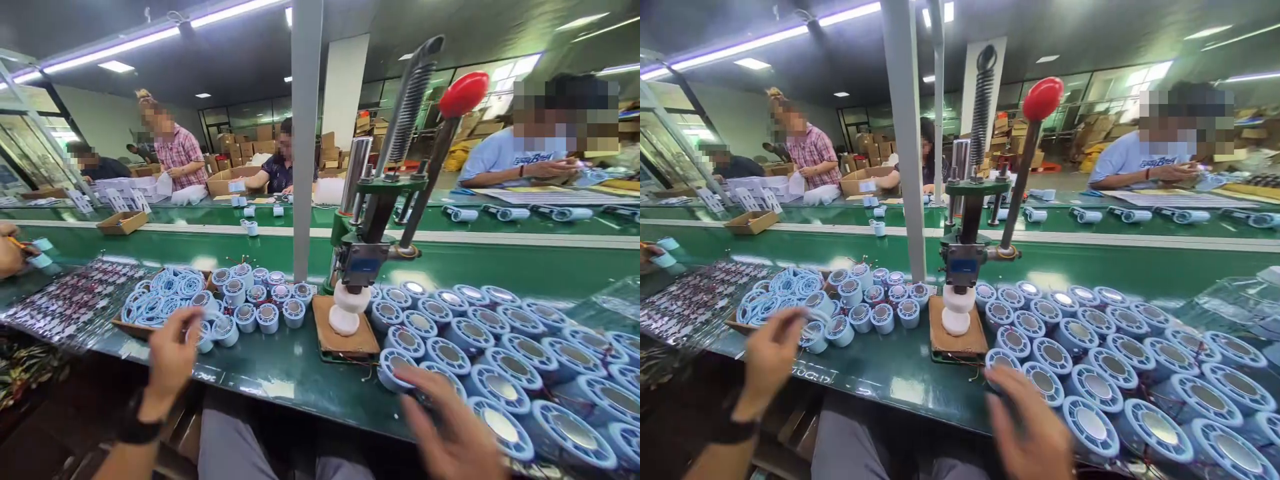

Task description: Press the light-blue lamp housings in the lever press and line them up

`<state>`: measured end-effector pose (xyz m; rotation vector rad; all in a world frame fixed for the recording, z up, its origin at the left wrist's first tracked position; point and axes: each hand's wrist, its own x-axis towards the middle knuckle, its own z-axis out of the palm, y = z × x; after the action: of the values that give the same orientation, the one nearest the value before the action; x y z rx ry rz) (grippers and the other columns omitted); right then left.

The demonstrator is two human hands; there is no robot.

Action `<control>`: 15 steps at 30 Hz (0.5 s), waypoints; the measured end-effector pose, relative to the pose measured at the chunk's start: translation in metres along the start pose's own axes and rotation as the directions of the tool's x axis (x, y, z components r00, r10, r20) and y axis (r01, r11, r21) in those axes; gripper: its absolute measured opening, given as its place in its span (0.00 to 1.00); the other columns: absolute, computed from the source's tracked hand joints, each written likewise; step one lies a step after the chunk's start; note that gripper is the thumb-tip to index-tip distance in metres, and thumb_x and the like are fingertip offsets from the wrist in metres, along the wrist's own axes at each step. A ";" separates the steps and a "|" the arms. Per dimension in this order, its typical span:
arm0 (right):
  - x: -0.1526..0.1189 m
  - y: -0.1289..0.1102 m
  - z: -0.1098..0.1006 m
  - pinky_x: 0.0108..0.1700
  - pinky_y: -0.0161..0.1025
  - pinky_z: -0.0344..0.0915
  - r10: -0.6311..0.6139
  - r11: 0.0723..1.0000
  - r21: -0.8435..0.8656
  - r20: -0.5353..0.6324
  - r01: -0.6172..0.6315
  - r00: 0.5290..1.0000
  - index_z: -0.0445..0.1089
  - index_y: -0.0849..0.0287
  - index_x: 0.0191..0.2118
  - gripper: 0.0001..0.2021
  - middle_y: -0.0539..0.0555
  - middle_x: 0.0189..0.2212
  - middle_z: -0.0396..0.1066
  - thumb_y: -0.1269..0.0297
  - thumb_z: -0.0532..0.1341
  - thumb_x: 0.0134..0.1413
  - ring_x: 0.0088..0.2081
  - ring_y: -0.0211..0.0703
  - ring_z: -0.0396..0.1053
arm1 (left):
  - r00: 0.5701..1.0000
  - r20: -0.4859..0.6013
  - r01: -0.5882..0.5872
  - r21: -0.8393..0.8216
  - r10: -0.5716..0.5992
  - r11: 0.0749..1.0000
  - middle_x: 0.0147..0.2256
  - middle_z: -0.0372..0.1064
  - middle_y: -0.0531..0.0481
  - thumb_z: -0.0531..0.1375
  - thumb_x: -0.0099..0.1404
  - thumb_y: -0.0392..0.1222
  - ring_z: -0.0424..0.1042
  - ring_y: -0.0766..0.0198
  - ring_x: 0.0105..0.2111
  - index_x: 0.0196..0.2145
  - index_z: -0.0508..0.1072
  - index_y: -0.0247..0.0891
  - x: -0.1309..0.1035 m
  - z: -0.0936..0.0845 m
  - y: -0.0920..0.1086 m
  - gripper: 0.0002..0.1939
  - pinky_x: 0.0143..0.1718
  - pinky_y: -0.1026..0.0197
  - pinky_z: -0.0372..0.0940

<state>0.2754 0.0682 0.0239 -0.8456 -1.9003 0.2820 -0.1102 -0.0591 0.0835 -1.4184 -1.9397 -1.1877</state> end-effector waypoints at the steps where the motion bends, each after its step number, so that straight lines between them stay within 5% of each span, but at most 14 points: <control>1: 0.010 -0.016 0.030 0.49 0.42 0.72 -0.071 0.997 0.012 0.082 0.070 0.994 0.70 0.54 0.50 0.13 0.57 0.47 0.70 0.61 0.54 0.65 0.48 0.45 0.71 | 0.987 0.161 -0.012 -0.089 0.026 0.996 0.36 0.77 0.49 0.55 0.69 0.42 0.76 0.63 0.36 0.40 0.76 0.37 -0.020 0.015 0.022 0.11 0.39 0.63 0.71; 3: 0.033 -0.042 0.088 0.52 0.47 0.71 -0.123 0.989 -0.049 0.227 0.137 0.966 0.68 0.57 0.56 0.18 0.61 0.52 0.67 0.68 0.53 0.62 0.52 0.50 0.68 | 0.929 0.359 -0.021 -0.174 0.083 0.985 0.38 0.77 0.47 0.53 0.69 0.37 0.76 0.61 0.37 0.41 0.76 0.38 -0.054 0.048 0.052 0.11 0.40 0.61 0.72; 7: 0.062 -0.061 0.158 0.54 0.56 0.68 -0.026 0.943 -0.296 0.381 0.149 0.924 0.65 0.58 0.61 0.24 0.66 0.61 0.57 0.72 0.56 0.59 0.59 0.60 0.59 | 0.930 0.369 0.033 -0.087 0.001 0.996 0.45 0.75 0.40 0.51 0.68 0.31 0.72 0.52 0.46 0.44 0.76 0.36 -0.087 0.091 0.056 0.15 0.48 0.47 0.71; 10: 0.054 -0.058 0.166 0.53 0.54 0.69 -0.042 0.916 -0.356 0.369 0.183 0.928 0.67 0.57 0.59 0.22 0.63 0.61 0.58 0.72 0.55 0.60 0.58 0.59 0.58 | 0.909 0.416 0.088 -0.142 -0.021 0.986 0.50 0.73 0.41 0.48 0.68 0.29 0.69 0.54 0.51 0.47 0.76 0.38 -0.088 0.089 0.042 0.19 0.53 0.46 0.69; 15: 0.017 -0.055 0.147 0.58 0.55 0.65 -0.136 0.924 -0.313 0.268 0.220 0.954 0.67 0.59 0.57 0.19 0.61 0.61 0.56 0.71 0.54 0.61 0.60 0.58 0.55 | 0.808 0.588 0.115 -0.236 0.048 0.965 0.55 0.71 0.44 0.52 0.70 0.34 0.67 0.55 0.54 0.54 0.72 0.43 -0.081 0.064 0.034 0.19 0.56 0.45 0.67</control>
<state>0.1205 0.0634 -0.0049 -0.8845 -2.2820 -0.0656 -0.0416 -0.0445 0.0006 -2.1041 -2.2718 -1.1355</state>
